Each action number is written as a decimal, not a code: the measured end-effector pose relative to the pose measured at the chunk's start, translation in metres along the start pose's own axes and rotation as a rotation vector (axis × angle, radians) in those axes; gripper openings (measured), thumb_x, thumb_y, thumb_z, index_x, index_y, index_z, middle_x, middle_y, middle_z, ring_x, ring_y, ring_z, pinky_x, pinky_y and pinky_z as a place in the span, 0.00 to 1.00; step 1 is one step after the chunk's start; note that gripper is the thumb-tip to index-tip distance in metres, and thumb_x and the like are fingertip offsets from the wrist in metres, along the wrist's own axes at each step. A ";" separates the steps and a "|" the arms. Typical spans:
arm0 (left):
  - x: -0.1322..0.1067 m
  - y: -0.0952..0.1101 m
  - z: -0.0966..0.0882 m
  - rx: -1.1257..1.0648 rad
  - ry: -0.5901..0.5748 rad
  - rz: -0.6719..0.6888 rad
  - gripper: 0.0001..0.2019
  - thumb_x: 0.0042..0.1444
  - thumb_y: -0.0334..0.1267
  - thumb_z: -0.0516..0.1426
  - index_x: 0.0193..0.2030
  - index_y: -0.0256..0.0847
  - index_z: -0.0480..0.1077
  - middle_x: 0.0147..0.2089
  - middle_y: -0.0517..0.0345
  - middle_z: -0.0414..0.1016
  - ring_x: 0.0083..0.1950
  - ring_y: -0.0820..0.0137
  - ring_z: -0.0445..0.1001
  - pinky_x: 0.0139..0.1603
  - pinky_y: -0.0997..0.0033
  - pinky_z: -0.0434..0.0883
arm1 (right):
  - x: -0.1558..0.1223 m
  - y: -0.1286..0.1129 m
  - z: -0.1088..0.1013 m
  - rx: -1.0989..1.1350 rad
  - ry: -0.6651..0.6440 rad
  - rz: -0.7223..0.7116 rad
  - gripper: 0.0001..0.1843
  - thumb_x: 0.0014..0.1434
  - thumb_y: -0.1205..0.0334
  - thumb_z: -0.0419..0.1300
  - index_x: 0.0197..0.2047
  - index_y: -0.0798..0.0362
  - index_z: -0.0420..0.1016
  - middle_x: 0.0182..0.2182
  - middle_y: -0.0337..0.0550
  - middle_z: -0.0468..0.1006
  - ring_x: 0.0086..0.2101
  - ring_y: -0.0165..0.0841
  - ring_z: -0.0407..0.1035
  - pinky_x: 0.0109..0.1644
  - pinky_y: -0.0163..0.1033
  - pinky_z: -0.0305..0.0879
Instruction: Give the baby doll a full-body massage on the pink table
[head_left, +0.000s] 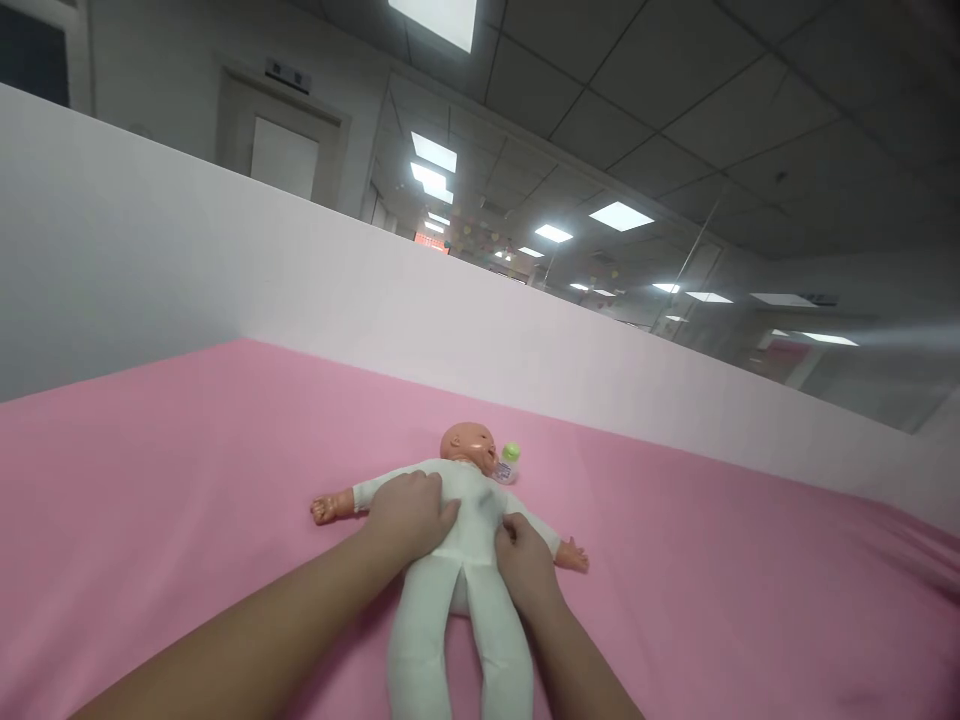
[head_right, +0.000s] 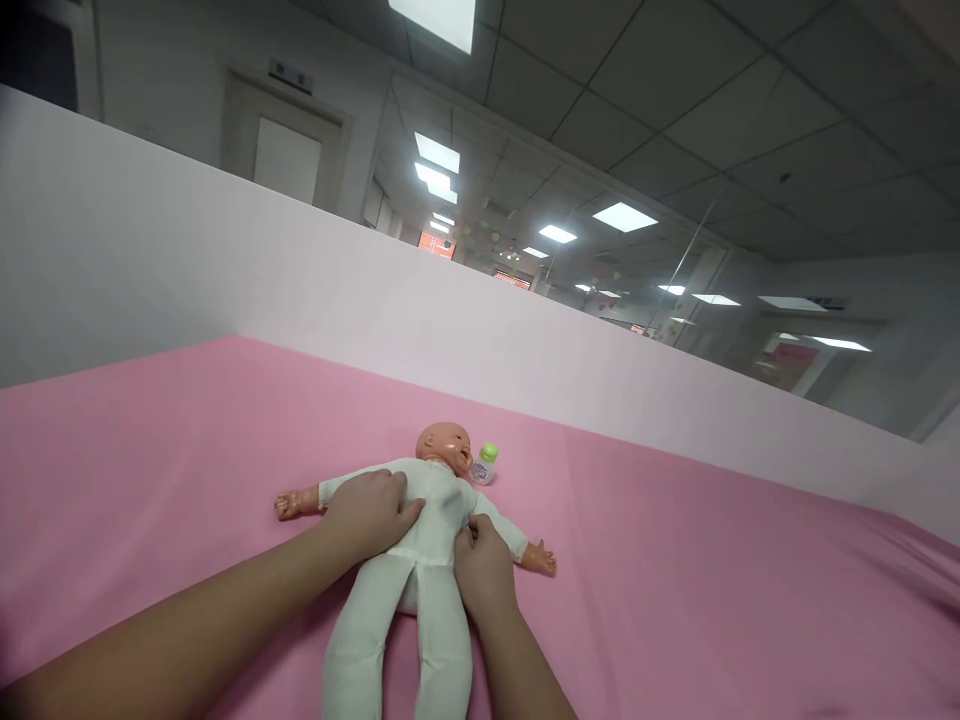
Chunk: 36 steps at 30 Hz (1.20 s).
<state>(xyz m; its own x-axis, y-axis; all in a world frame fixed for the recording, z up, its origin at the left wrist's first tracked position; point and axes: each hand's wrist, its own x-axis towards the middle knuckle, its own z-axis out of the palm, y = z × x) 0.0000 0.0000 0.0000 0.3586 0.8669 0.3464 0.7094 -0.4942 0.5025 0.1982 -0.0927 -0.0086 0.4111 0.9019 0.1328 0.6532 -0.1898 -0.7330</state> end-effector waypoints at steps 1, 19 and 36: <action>0.001 -0.001 -0.001 0.043 0.031 0.033 0.21 0.60 0.54 0.55 0.44 0.38 0.76 0.45 0.39 0.78 0.49 0.47 0.76 0.54 0.49 0.69 | -0.001 -0.003 0.001 -0.033 -0.023 -0.036 0.13 0.64 0.61 0.52 0.45 0.51 0.78 0.42 0.44 0.84 0.44 0.41 0.77 0.47 0.40 0.67; 0.015 -0.020 -0.001 -0.134 0.030 0.011 0.18 0.65 0.56 0.54 0.40 0.45 0.75 0.39 0.50 0.80 0.45 0.55 0.77 0.45 0.60 0.67 | 0.150 -0.040 0.033 0.117 0.014 -0.158 0.35 0.67 0.40 0.57 0.69 0.52 0.68 0.63 0.54 0.73 0.61 0.46 0.69 0.65 0.48 0.61; 0.029 -0.040 0.015 -0.395 0.072 -0.202 0.31 0.65 0.57 0.56 0.69 0.45 0.63 0.68 0.46 0.69 0.61 0.58 0.74 0.62 0.59 0.68 | 0.166 -0.009 0.087 0.667 -0.172 -0.264 0.41 0.69 0.31 0.51 0.76 0.46 0.59 0.72 0.41 0.62 0.70 0.40 0.58 0.74 0.44 0.55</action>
<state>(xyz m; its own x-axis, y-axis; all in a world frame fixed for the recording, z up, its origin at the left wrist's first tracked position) -0.0086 0.0458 -0.0215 0.1837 0.9485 0.2579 0.4694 -0.3152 0.8248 0.2056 0.0925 -0.0376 0.1528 0.9434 0.2944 0.1684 0.2687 -0.9484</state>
